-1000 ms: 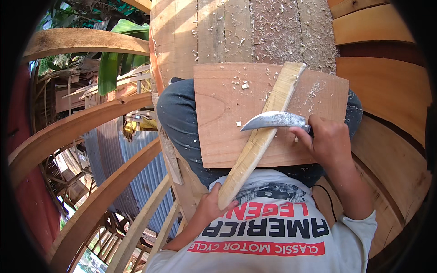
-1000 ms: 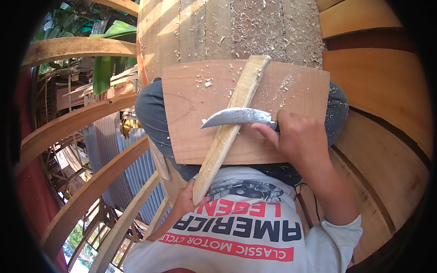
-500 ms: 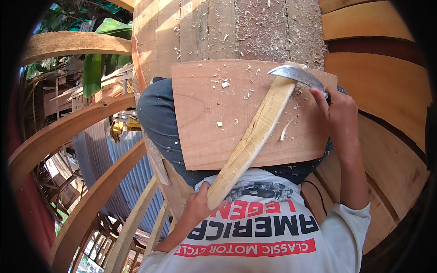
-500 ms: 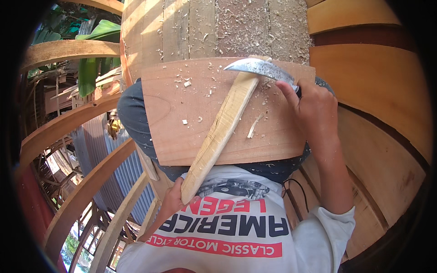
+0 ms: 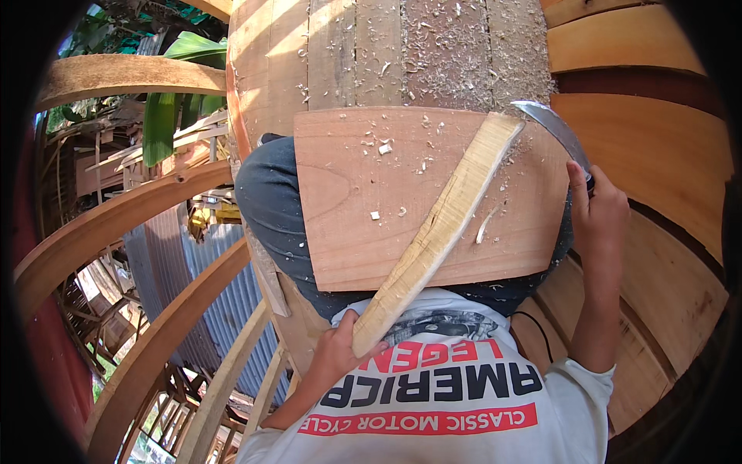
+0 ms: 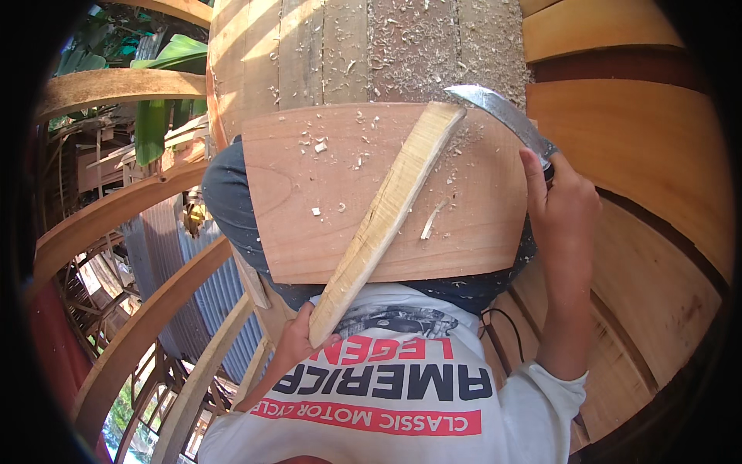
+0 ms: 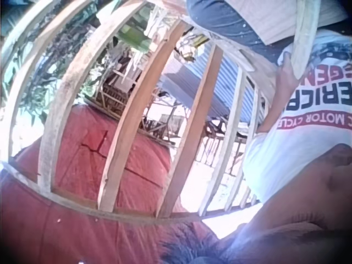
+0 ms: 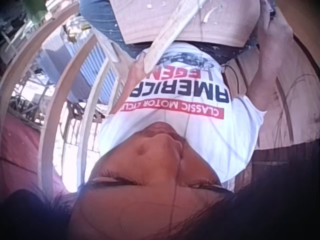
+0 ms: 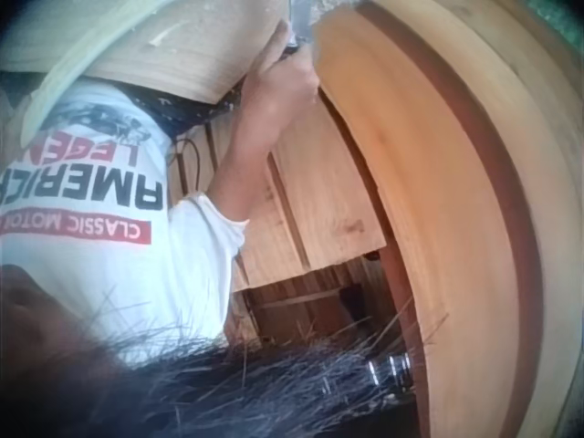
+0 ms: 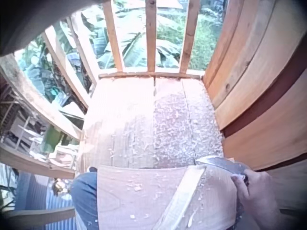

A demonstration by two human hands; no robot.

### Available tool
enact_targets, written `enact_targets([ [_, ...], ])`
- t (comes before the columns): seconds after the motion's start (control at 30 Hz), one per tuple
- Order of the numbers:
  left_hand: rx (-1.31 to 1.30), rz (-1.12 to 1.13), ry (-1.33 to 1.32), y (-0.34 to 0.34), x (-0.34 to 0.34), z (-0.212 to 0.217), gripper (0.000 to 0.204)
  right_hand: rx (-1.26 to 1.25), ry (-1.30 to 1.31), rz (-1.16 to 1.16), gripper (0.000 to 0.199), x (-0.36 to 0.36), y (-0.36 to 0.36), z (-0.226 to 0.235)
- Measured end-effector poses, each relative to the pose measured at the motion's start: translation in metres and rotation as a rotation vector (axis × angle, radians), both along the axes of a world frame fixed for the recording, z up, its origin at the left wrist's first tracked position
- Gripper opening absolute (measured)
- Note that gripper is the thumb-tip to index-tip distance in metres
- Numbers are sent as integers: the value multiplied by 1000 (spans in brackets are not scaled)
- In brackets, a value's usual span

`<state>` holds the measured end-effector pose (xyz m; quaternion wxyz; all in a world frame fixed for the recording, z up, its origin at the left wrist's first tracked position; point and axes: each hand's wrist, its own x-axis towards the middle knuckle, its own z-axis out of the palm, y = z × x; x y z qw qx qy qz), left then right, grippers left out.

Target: The person sits on the floor of a wooden structure and uses a curved knife to shave and shape a long piece of wood. They repeatedly scrape the surface of the wood, removing thin shavings and refining its shape.

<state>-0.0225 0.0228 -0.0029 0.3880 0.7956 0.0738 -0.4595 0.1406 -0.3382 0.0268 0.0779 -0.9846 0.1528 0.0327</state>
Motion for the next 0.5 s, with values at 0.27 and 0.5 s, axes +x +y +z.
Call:
enact_targets([
  [0.27, 0, -30, -213, -2, 0, -1, 56, 136, 92, 292, 54, -42, 31, -1],
  [0.5, 38, -46, -309, -4, -6, 1, 57, 122, 118, 375, 56, -44, 36, -3],
])
